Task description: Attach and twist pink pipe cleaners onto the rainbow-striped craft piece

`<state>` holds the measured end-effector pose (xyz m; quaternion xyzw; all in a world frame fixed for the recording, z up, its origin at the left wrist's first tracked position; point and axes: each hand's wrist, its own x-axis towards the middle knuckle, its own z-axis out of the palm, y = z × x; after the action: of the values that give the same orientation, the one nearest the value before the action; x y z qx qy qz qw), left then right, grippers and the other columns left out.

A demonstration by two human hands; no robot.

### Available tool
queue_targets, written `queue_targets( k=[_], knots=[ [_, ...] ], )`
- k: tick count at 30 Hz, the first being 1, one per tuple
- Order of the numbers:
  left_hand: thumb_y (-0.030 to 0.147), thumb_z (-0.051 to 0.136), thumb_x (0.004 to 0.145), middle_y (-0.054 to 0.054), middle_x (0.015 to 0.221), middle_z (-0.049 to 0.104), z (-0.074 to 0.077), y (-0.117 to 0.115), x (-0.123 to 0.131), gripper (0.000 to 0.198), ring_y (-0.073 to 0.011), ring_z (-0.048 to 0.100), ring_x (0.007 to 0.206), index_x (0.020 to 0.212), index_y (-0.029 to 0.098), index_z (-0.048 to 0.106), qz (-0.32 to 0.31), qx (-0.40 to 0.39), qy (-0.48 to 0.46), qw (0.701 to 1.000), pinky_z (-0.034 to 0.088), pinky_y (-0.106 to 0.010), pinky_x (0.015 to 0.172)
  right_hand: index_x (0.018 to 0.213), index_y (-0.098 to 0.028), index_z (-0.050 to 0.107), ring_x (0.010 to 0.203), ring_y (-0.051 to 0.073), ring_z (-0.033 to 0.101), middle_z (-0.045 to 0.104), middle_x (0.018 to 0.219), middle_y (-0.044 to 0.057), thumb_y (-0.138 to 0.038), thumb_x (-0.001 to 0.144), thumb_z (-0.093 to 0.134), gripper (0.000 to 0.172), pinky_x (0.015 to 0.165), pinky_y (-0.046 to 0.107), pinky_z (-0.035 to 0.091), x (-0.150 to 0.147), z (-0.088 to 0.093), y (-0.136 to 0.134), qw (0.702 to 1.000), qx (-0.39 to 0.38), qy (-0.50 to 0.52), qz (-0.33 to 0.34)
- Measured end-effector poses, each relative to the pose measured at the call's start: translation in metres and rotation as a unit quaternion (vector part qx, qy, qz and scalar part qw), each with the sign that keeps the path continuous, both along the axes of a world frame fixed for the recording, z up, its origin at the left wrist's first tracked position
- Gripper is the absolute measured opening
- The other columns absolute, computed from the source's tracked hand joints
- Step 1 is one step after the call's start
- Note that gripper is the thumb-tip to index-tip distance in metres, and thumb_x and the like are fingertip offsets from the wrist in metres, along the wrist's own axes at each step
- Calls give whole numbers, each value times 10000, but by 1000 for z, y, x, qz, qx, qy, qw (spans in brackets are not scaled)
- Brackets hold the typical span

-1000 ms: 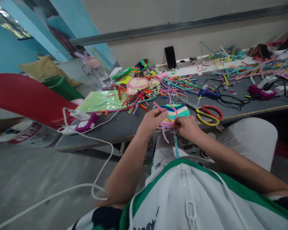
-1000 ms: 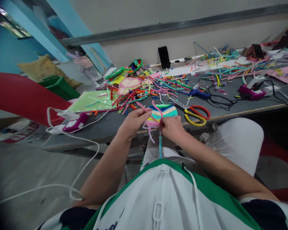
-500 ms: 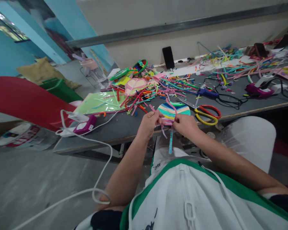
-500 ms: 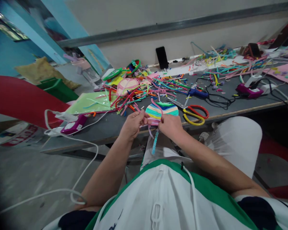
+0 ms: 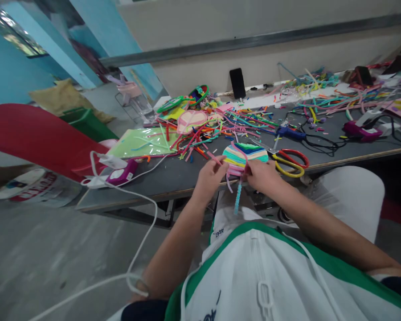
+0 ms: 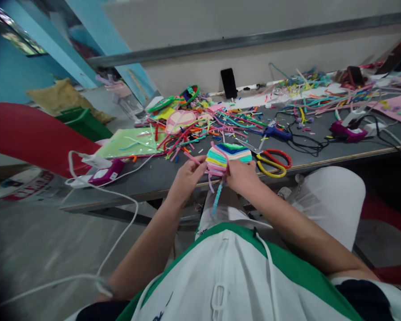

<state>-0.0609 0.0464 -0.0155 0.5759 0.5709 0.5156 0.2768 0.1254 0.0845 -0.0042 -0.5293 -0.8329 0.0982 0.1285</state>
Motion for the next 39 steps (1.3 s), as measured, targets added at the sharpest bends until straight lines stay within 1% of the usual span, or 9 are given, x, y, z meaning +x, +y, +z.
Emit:
queue_targets(
  k=[2, 5, 9, 12, 14, 20, 24, 33, 39],
  knots=[
    [385, 727, 687, -103, 1178, 600, -2, -22, -4, 536, -229, 569, 1072, 1162, 189, 575, 51, 11, 25, 998, 463, -327, 858, 976, -194, 610, 979, 262, 586, 662, 1048, 94, -359, 793, 561, 252, 825, 385, 352, 18, -2, 0, 997, 34, 70, -17],
    [445, 651, 757, -77, 990, 621, -15, -57, 0, 440, -185, 603, 906, 1086, 170, 552, 112, -56, -85, 988, 493, -298, 741, 1008, -173, 602, 822, 203, 592, 659, 988, 86, -345, 820, 522, 267, 734, 321, 385, 50, -14, -9, 979, 60, 178, -80],
    [484, 666, 735, -53, 798, 623, -29, -79, 26, 389, -143, 608, 655, 913, 148, 582, -16, -269, -279, 922, 483, -255, 584, 849, -182, 644, 667, 172, 563, 644, 739, 30, -352, 852, 463, 248, 631, 281, 390, 77, -36, -32, 971, -46, 224, -65],
    [459, 702, 708, -47, 748, 627, -29, -70, 46, 402, -135, 599, 566, 936, 147, 591, -78, -315, -349, 879, 458, -243, 519, 871, -185, 669, 687, 187, 591, 659, 734, 31, -393, 843, 487, 278, 642, 294, 424, 79, -50, -43, 948, -116, 285, -86],
    [429, 726, 693, -16, 672, 601, -28, -62, 54, 395, -114, 557, 502, 933, 146, 591, -92, -294, -360, 881, 418, -223, 479, 911, -190, 680, 692, 187, 616, 676, 765, 34, -431, 824, 531, 297, 648, 299, 457, 76, -57, -42, 899, -193, 384, -81],
    [367, 708, 729, 12, 627, 574, -40, -66, 56, 296, -90, 526, 511, 906, 155, 605, -113, -246, -324, 906, 384, -200, 505, 853, -182, 695, 698, 151, 636, 702, 810, 54, -468, 741, 684, 307, 639, 262, 499, 64, -56, -34, 656, -404, 636, -44],
    [354, 714, 721, 9, 598, 583, -42, -76, 51, 281, -99, 523, 514, 894, 150, 628, -111, -238, -256, 930, 392, -212, 523, 856, -167, 686, 647, 137, 638, 697, 747, 41, -394, 681, 761, 297, 638, 259, 508, 54, -44, -32, 567, -444, 692, -41],
    [345, 768, 666, -50, 864, 673, -3, -83, 59, 408, -152, 638, 665, 997, 191, 587, -63, -206, -376, 901, 502, -283, 629, 863, -188, 716, 690, 131, 621, 721, 838, 21, -342, 665, 775, 258, 688, 257, 487, 37, -14, -42, 577, -366, 730, 28],
    [328, 774, 651, 2, 691, 630, -2, -76, 66, 306, -109, 590, 569, 838, 171, 589, -8, -180, -438, 881, 462, -227, 550, 922, -212, 716, 822, 176, 636, 720, 917, 28, -368, 685, 756, 287, 785, 308, 479, 28, -15, -48, 605, -351, 713, 44]
  ],
)
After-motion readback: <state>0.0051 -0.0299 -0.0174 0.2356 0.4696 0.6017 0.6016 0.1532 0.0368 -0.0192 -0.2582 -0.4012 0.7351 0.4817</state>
